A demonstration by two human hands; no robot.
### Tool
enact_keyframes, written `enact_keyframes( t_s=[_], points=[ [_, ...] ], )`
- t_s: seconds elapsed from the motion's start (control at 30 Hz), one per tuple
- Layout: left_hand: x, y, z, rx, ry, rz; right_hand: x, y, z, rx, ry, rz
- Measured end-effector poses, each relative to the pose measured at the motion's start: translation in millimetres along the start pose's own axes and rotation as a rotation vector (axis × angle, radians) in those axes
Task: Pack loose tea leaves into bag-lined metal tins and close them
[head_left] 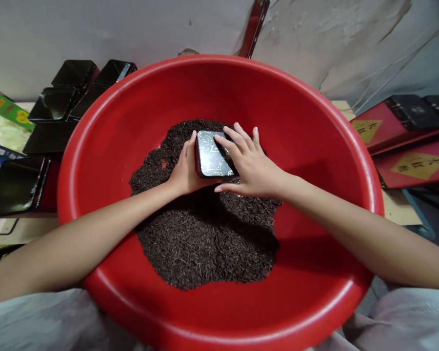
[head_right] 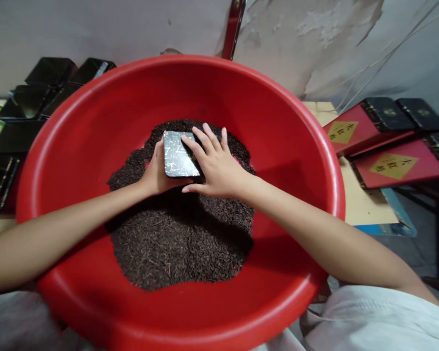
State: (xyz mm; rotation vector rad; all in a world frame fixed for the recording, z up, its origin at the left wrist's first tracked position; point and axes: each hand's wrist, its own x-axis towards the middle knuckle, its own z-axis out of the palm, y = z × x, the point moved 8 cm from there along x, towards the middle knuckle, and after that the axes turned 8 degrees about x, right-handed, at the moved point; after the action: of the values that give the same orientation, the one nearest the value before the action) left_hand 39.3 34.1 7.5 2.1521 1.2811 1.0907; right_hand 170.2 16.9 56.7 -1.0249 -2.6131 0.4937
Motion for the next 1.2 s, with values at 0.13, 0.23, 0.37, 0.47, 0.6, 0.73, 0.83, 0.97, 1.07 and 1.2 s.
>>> enact_keyframes(
  t_s=[0.13, 0.23, 0.37, 0.47, 0.6, 0.73, 0.83, 0.97, 1.07, 1.2],
  points=[
    [1, -1, 1.0, -0.009, -0.004, 0.023, 8, 4, -1, 0.001, 0.060, -0.047],
    [2, -3, 2.7, -0.007, 0.001, 0.028, 9, 6, -10, -0.026, 0.137, -0.041],
    [4, 0, 2.7, 0.002, -0.004, 0.011, 8, 7, -19, -0.059, 0.148, -0.019],
    [3, 2, 3.4, 0.026, -0.036, -0.024, 8, 9, -17, -0.040, 0.106, 0.008],
    [1, 1, 2.7, 0.029, -0.034, -0.068, 10, 10, -9, -0.056, 0.080, 0.011],
    [2, -2, 6.5, 0.004, -0.091, -0.085, 13, 14, -4, -0.062, 0.064, 0.021],
    [4, -4, 7.9, -0.038, -0.118, -0.094, 15, 18, -3, -0.038, 0.037, 0.013],
    [4, -4, 10.0, -0.085, -0.130, -0.083, 16, 19, -5, -0.028, 0.039, -0.029],
    [4, -4, 11.8, -0.085, -0.128, -0.066, 14, 20, -6, -0.021, 0.037, -0.057],
    [3, -3, 13.9, -0.089, -0.131, -0.055, 11, 18, -4, -0.027, 0.002, -0.071]
  ],
)
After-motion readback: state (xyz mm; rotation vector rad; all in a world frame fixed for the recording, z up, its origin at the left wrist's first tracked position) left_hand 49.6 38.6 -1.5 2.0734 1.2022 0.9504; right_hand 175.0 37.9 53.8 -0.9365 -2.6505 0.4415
